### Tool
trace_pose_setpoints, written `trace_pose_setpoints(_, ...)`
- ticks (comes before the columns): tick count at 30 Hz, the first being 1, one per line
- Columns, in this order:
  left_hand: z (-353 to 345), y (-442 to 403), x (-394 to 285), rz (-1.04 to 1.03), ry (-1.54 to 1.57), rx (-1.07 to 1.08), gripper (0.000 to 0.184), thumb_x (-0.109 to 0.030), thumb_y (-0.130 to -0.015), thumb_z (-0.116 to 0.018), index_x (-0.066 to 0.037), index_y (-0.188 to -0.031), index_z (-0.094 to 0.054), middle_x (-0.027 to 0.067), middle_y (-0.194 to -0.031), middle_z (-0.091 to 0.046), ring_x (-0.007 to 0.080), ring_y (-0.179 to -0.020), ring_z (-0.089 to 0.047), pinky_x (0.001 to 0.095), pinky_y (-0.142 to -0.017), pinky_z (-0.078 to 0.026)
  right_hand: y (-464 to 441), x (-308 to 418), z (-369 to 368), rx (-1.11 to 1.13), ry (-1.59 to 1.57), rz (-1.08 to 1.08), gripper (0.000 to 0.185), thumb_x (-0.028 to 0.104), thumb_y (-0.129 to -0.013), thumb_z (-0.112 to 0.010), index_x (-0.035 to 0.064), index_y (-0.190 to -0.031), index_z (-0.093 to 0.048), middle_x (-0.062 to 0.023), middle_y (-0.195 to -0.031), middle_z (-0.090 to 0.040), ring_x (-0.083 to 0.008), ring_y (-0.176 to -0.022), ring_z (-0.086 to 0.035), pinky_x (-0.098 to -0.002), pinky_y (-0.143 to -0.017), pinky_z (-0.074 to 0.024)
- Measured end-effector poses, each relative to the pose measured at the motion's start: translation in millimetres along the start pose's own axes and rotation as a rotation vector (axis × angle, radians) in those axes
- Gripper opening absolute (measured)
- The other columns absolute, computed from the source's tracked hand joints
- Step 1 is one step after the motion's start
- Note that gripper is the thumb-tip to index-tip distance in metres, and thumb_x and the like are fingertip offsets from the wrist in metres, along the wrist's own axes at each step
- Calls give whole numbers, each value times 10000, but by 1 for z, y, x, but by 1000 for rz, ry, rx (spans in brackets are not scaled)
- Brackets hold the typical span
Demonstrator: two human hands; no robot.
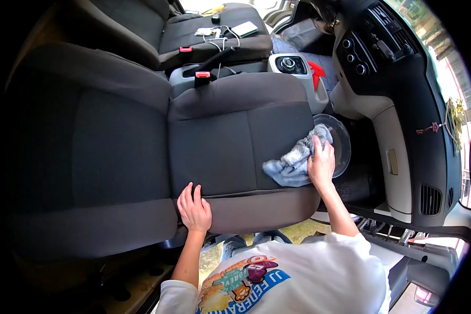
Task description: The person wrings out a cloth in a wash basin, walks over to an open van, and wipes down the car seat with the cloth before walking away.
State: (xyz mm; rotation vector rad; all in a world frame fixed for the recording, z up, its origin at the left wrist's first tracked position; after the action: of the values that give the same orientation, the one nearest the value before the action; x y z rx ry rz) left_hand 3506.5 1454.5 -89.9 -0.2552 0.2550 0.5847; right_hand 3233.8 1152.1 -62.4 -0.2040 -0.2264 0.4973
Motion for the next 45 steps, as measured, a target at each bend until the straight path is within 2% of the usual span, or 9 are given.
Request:
trace_pose_setpoints(4,0,1,0,0,-16,20,455,-165,-874,-549,-53,-1313,-587,169,-1437,-514,358,-1328,-471,513,-1135,-325,-62,3,-58,-152,-111,-107,672,136,-841,-744,76,-1444,-454,-276,-1237,-540,-457,-1191,-515,-512,-1033,-432)
trace_pose_setpoints(8,0,-1,0,-6,-34,36,461,-166,-874,-544,-48,-1318,-579,168,-1442,-509,366,-1328,-467,513,-1130,-324,-166,57,-87,-345,79,-148,488,233,-850,-743,59,-1262,-550,-228,-1186,-583,-387,-1215,-533,-474,-1063,-436)
trace_pose_setpoints(11,1,-2,0,-8,-26,51,469,-166,-870,-545,-46,-1322,-575,174,-1444,-507,371,-1331,-465,518,-1126,-324,-190,106,-119,-431,-77,-47,504,150,-816,-747,34,-1264,-547,-279,-1335,-537,-433,-1329,-464,-505,-1147,-374)
trace_pose_setpoints(21,0,0,0,-26,-46,46,492,-162,-862,-541,-41,-1338,-561,182,-1451,-499,374,-1338,-459,523,-1136,-310,-126,293,-145,-440,-468,351,352,44,-855,-581,35,-1206,-606,-273,-1330,-531,-448,-1332,-471,-517,-1160,-378)
trace_pose_setpoints(26,5,1,-2,-8,-32,45,490,-163,-857,-546,-45,-1332,-568,172,-1439,-509,353,-1342,-459,502,-1140,-312,-142,200,-114,-321,-312,715,288,129,-864,-604,113,-1141,-683,-141,-1257,-629,-326,-1235,-588,-441,-1057,-485)
trace_pose_setpoints(32,4,2,1,-11,-16,-17,489,-162,-835,-593,-55,-1312,-589,171,-1408,-528,351,-1314,-484,505,-1119,-349,-126,117,-80,-314,-276,173,517,-26,-728,-673,69,-1235,-648,-173,-1275,-610,-372,-1180,-579,-468,-995,-478)
trace_pose_setpoints(35,2,2,4,-18,1,-32,483,-161,-831,-597,-53,-1302,-599,176,-1407,-529,358,-1313,-484,510,-1114,-353,-113,170,-98,-137,-285,327,535,-28,-731,-662,83,-1253,-621,-175,-1251,-613,-383,-1121,-587,-487,-958,-479)
trace_pose_setpoints(39,-1,4,7,-14,4,-13,506,-200,-833,-608,-47,-1315,-589,191,-1410,-528,354,-1324,-477,510,-1123,-350,-125,296,-121,142,-1097,278,482,48,-860,-644,89,-1335,-572,-193,-1211,-674,-373,-1156,-644,-423,-990,-492)
trace_pose_setpoints(45,1,3,6,-11,4,-15,500,-182,-824,-614,-62,-1310,-596,179,-1420,-530,348,-1321,-489,508,-1114,-366,-249,493,98,-321,-1655,583,471,187,-913,-673,86,-1356,-551,-184,-1262,-671,-366,-1221,-621,-417,-1006,-493)
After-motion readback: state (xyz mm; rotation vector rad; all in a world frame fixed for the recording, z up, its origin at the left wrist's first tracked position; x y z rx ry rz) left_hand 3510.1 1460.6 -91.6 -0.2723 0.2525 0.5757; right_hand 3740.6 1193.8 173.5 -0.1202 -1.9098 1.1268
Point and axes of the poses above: each hand's wrist, its own y-axis away from the middle knuckle, its own z-axis out of the back of the hand, x = y × z, the point moved 1 cm from there along -y, towards the middle knuckle
